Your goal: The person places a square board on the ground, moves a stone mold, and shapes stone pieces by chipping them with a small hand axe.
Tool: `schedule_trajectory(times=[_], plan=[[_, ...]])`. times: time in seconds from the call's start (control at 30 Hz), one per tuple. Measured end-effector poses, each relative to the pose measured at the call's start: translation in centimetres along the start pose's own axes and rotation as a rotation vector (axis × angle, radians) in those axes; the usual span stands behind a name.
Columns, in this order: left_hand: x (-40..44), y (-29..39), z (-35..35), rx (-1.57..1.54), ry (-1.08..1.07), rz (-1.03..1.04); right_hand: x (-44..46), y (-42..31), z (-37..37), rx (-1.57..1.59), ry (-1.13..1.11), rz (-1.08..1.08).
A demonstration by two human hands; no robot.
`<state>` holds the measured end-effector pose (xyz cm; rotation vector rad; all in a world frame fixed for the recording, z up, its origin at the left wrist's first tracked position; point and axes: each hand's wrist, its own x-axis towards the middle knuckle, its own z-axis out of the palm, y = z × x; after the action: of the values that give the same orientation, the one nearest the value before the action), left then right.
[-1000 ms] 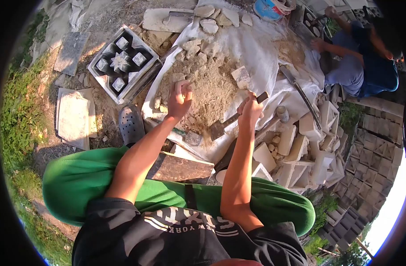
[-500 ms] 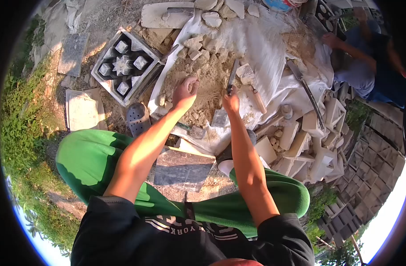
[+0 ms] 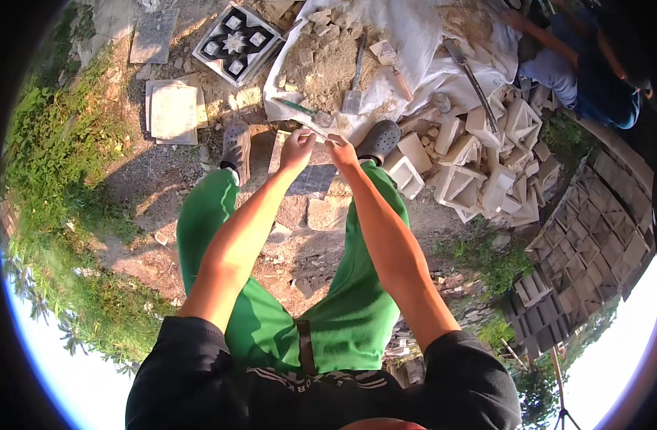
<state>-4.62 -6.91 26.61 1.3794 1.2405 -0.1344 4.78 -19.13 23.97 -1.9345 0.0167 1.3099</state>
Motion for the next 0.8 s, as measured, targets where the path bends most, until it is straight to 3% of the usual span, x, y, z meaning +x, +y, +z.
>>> schedule_trajectory(times=[0.03, 0.33, 0.43, 0.47, 0.57, 0.6, 0.67, 0.7, 0.8], plan=[[-1.1, -0.8, -0.6, 0.055, 0.044, 0.123, -0.8, 0.8, 1.0, -0.008, 0.0, 0.028], [-7.6, -5.5, -7.3, -0.001, -0.185, 0.067, -12.3, 6.9, 8.4, 0.135, 0.152, 0.212], [-10.6, -4.5, -11.6, 0.134, -0.153, 0.106, -14.2, 9.7, 10.5, 0.063, 0.201, 0.268], [-10.0, -6.5, -12.6, 0.219, -0.142, 0.184, -14.3, 10.4, 11.0, 0.067, 0.202, 0.289], [-9.5, -10.4, -13.6, 0.041, -0.047, 0.105, -14.5, 11.8, 11.1, 0.155, 0.286, 0.263], [-8.4, -13.2, -13.7, 0.103, -0.065, 0.007, -14.3, 12.1, 10.7, 0.158, 0.291, 0.264], [-6.8, -18.5, -13.1, 0.217, 0.018, 0.051, -13.7, 13.8, 9.4, 0.127, 0.299, 0.301], [-7.0, -16.8, -13.9, 0.235, -0.02, -0.03, -11.4, 17.4, 9.5, 0.077, 0.329, 0.208], [-2.6, -18.1, -12.7, 0.34, -0.081, 0.03, -6.2, 21.1, 6.9, 0.086, 0.309, 0.246]])
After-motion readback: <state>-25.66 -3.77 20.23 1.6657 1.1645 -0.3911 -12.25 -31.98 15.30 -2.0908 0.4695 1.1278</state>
